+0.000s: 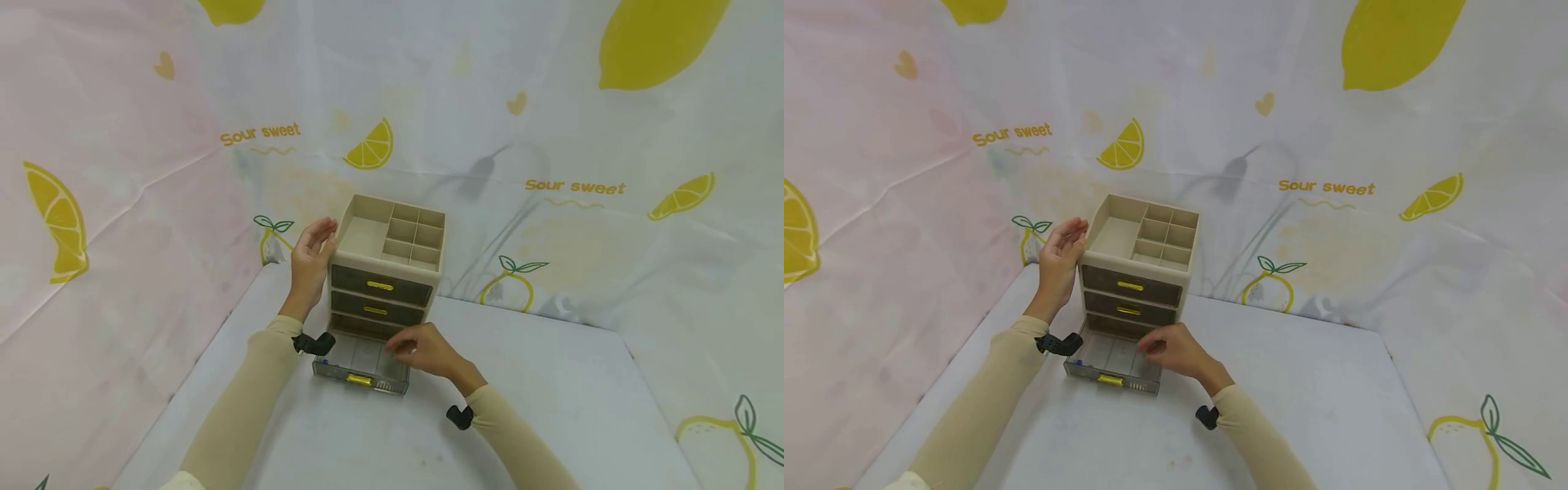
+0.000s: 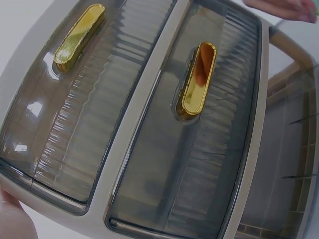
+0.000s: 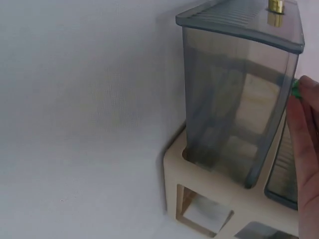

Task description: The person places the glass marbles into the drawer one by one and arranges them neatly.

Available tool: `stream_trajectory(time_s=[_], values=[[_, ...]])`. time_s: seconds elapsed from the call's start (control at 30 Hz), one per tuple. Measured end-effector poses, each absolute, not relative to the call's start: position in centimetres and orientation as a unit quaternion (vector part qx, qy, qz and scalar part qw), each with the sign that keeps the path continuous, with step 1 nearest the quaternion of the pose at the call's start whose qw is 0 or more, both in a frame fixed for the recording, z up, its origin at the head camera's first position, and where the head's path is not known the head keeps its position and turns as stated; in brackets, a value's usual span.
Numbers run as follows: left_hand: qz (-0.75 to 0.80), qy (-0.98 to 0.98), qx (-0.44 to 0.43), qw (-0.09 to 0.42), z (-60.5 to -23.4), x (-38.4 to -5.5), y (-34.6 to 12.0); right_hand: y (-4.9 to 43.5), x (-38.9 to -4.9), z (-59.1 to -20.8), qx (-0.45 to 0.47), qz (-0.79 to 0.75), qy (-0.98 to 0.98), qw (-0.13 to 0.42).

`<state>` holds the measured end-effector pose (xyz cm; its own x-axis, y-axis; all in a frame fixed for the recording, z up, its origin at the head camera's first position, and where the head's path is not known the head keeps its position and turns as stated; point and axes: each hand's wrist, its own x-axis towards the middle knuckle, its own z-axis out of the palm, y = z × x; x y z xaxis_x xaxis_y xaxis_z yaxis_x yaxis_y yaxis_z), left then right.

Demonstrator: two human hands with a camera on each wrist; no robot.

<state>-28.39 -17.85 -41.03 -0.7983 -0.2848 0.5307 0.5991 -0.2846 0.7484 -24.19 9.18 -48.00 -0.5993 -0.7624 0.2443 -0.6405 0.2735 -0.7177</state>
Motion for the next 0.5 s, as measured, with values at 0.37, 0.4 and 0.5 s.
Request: stream_trajectory(time_s=[0.37, 0.4, 0.5], values=[[-0.786, -0.533, -0.146, 0.277, -41.0, -28.3, -18.0, 7.4, -23.9, -47.8, -0.472, -0.338, 0.801, 0.145], [-0.786, -0.533, -0.147, 0.277, -41.0, -28.3, -18.0, 7.3, -23.9, -47.8, -0.473, -0.335, 0.801, 0.152], [-0.786, -0.533, -0.147, 0.277, -40.9, -28.3, -17.9, 7.2, -23.9, -47.7, -0.479, -0.325, 0.799, 0.165]])
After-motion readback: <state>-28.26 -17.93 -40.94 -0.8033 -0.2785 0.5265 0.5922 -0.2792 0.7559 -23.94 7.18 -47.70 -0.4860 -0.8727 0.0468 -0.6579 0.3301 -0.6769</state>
